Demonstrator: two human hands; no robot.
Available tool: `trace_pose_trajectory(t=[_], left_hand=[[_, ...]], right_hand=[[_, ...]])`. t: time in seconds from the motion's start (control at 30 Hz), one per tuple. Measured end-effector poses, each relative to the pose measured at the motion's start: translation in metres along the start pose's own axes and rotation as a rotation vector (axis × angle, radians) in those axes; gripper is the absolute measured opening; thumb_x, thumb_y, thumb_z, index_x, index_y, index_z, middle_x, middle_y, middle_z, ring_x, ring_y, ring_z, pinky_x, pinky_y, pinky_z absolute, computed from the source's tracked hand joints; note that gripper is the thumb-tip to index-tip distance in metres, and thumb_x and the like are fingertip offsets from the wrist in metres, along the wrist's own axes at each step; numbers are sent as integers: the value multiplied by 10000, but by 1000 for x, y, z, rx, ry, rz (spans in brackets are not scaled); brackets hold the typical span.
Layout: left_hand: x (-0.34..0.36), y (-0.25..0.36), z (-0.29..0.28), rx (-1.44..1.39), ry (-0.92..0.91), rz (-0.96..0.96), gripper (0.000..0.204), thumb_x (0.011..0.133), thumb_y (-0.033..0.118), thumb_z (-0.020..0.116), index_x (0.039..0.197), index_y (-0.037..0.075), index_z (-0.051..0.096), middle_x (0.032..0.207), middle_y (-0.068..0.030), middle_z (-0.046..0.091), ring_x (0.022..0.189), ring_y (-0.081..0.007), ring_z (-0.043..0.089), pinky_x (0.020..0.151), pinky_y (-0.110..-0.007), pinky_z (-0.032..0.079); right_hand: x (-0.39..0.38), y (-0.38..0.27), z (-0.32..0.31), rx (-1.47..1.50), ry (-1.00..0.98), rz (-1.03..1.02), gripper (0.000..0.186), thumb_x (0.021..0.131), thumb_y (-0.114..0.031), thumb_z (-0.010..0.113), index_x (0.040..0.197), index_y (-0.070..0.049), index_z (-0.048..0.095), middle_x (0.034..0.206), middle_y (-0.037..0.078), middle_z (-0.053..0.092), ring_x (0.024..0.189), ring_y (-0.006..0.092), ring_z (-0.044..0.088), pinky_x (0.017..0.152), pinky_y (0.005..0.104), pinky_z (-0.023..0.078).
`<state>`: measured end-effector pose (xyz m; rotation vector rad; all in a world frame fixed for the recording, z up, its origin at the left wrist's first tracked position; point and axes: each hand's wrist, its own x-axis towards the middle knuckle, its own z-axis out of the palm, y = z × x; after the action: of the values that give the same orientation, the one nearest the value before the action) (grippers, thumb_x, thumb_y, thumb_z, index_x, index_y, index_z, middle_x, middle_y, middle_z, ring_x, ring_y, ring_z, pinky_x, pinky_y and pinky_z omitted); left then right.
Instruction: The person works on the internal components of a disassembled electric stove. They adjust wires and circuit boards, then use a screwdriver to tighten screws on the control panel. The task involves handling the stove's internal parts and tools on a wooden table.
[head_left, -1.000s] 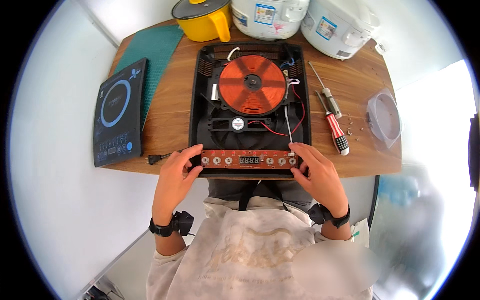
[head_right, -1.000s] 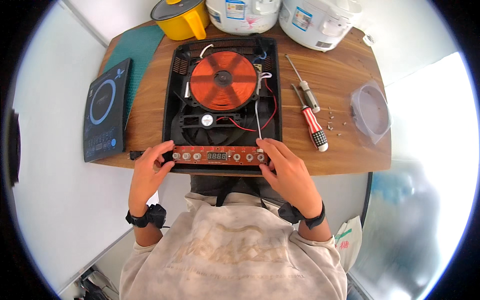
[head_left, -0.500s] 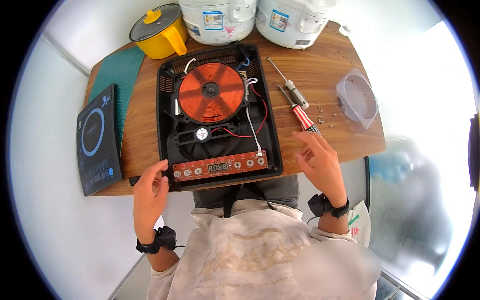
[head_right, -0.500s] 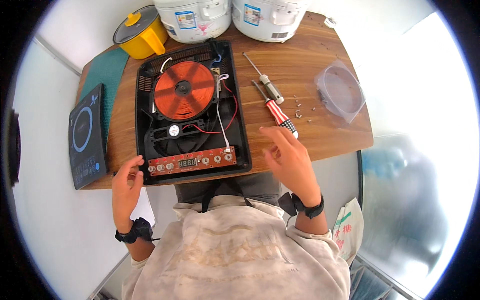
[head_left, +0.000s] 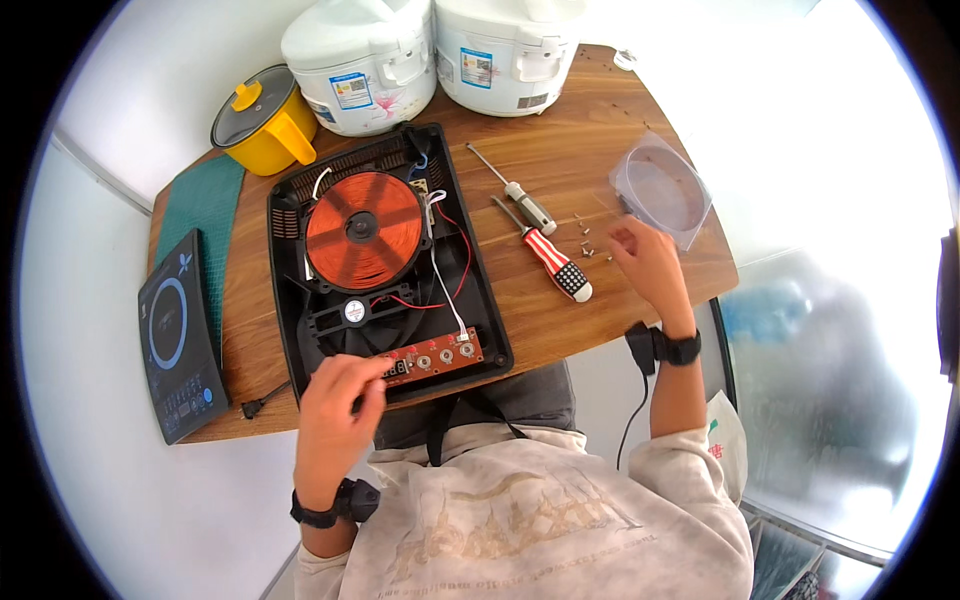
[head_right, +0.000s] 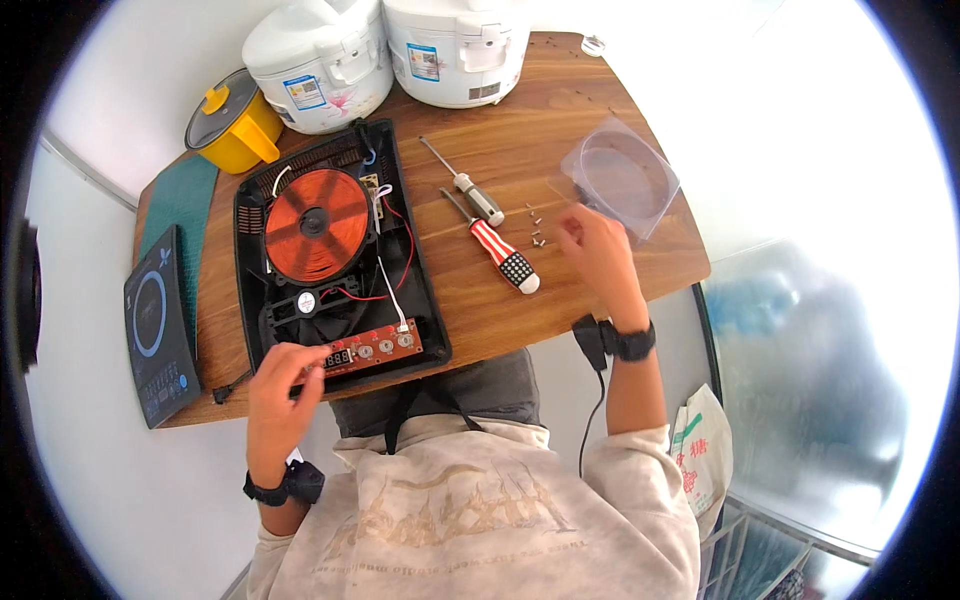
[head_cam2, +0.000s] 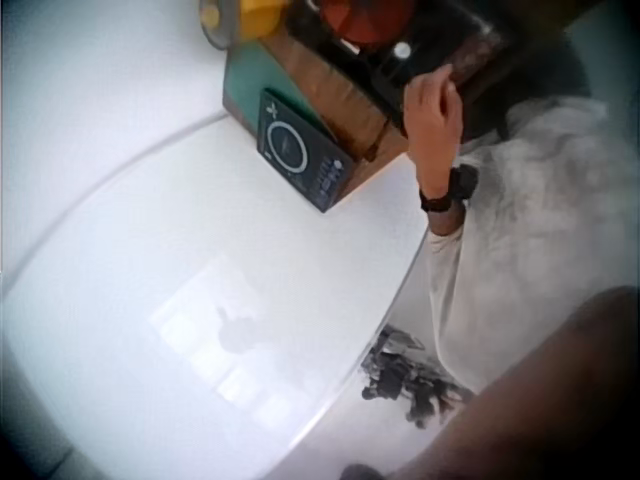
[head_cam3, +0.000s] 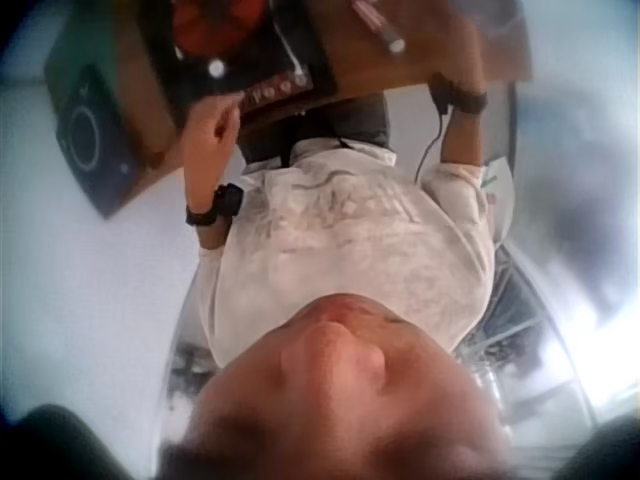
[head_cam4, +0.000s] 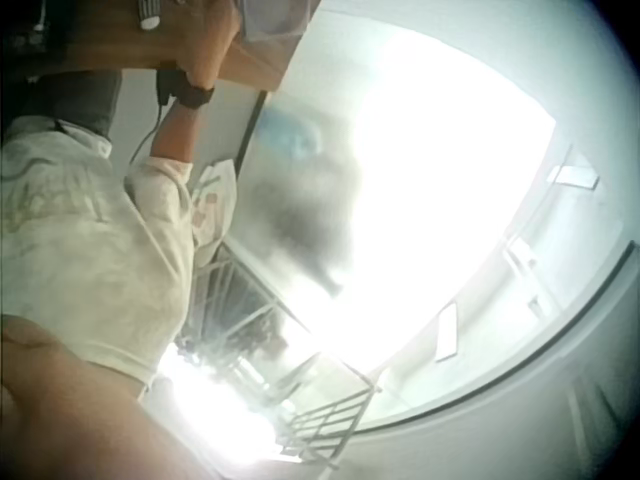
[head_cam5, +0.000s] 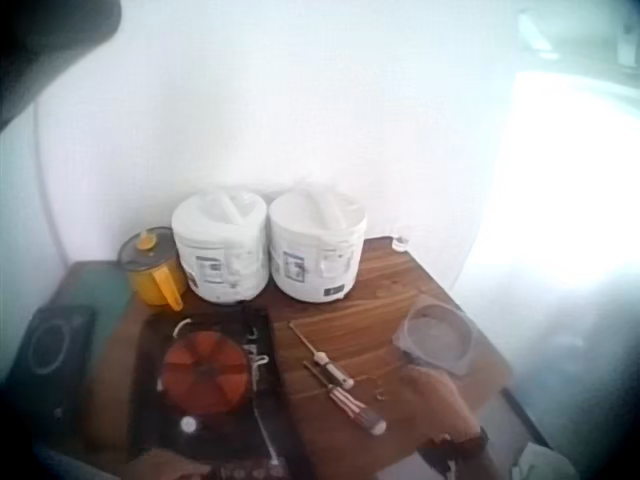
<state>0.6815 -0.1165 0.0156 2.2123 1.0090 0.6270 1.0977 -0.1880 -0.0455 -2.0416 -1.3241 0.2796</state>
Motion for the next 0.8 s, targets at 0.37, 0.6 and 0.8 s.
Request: trace_pose_trajectory(t=[0.37,0.6,0.8], left_hand=[[8,20,49,152,-173,286,400,827,94,805,1205,81,675,1175,-49,680,1078,-308,595,960,-419,520],[-15,-9,55,191,-152,249,419,829,105,809,1219,83,658,1193,-66,679,1110,-298,587,964,-418,519],[-17,-31,48,206,-111,189,411,841,130,802,1223,85,657,1183,-64,689,1115,-298,592,985,-428,500]], right_hand=[[35,4,31,-158,-138,-93,155,878,-153,736,925,-6,739,857,190,748,832,383,721,780,460,571],[18,5,72,-249,-83,-117,126,876,-115,748,961,-23,748,891,170,753,865,367,722,781,450,565],[16,-17,81,-283,-84,-93,79,899,-104,683,906,-49,741,891,191,739,882,426,702,776,512,565]])
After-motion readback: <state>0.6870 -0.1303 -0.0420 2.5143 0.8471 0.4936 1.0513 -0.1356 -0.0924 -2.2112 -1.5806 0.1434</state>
